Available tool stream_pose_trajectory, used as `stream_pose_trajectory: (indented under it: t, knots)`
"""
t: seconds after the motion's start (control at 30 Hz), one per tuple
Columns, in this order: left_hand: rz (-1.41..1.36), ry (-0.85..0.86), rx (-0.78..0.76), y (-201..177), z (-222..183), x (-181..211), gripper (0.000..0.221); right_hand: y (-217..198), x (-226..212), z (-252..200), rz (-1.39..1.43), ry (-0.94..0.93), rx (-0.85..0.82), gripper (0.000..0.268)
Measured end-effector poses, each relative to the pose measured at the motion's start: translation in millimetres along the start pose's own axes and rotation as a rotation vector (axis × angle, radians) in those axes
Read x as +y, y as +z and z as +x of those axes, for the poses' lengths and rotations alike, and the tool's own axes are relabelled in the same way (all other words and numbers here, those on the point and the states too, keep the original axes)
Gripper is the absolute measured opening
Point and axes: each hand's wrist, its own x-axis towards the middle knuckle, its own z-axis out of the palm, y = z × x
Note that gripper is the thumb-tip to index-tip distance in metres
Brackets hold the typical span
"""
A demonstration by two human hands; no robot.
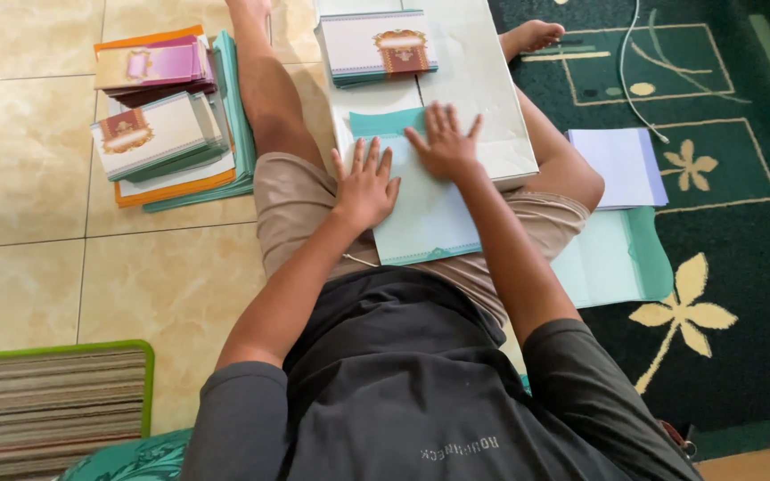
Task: The person sits on the floor and repeatedly folds light blue paper sheets in half, pressing the crease with both hands. The folded sheets are placed into a white box resting on the lap. Stacks of similar paper and other colored sheets are visible nearby.
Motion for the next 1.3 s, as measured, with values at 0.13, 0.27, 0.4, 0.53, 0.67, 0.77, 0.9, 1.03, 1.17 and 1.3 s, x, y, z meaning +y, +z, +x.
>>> stream_pose_trajectory:
  t: [0.13, 0.27, 0.4, 0.53, 0.67, 0.77, 0.9, 1.03, 1.17, 1.3]
  knots:
    - [0.049, -0.029, -0.074, 1.8, 10.8, 8.9, 0.071, -9.1, -5.0, -22.0, -0.041, 0.094, 0.022, 0.097]
    - [0.111, -0.077, -0.085, 4.5, 42.8, 12.0, 0.079, -15.9, -10.8, -29.8, -0.004, 0.082, 0.056, 0.105]
    - [0.061, -0.18, -0.039, 3.1, 74.2, -10.9, 0.075, -11.5, -4.8, -30.5, 0.039, 0.048, 0.079, 0.103]
    - [0.047, -0.196, -0.024, -7.2, 64.5, -12.2, 0.074, -10.3, -5.8, -29.0, 0.019, 0.046, 0.075, 0.102]
    - [0.038, -0.181, -0.005, -9.5, 57.4, -7.8, 0.074, 7.6, -6.2, -17.8, -0.037, 0.008, 0.03, 0.095]
    - [0.038, -0.162, 0.036, -8.9, 59.3, -10.4, 0.075, 17.1, -18.5, -8.9, -0.034, -0.088, -0.033, 0.078]
    - [-0.022, -0.121, 0.198, 15.4, 65.8, -20.2, 0.078, -11.9, -30.5, -21.0, -0.112, -0.19, -0.127, 0.072]
    - [0.0, -0.139, 0.108, -6.0, 59.5, -14.7, 0.076, -14.9, 5.7, -12.7, -0.036, -0.101, -0.018, 0.079]
    - [0.018, -0.144, 0.102, -2.4, 58.3, -12.7, 0.077, -0.7, 34.5, -27.4, 0.021, -0.023, 0.022, 0.081]
    - [0.035, -0.143, 0.076, -7.1, 57.8, -11.6, 0.077, 12.0, 47.0, -73.1, 0.019, -0.018, 0.048, 0.085]
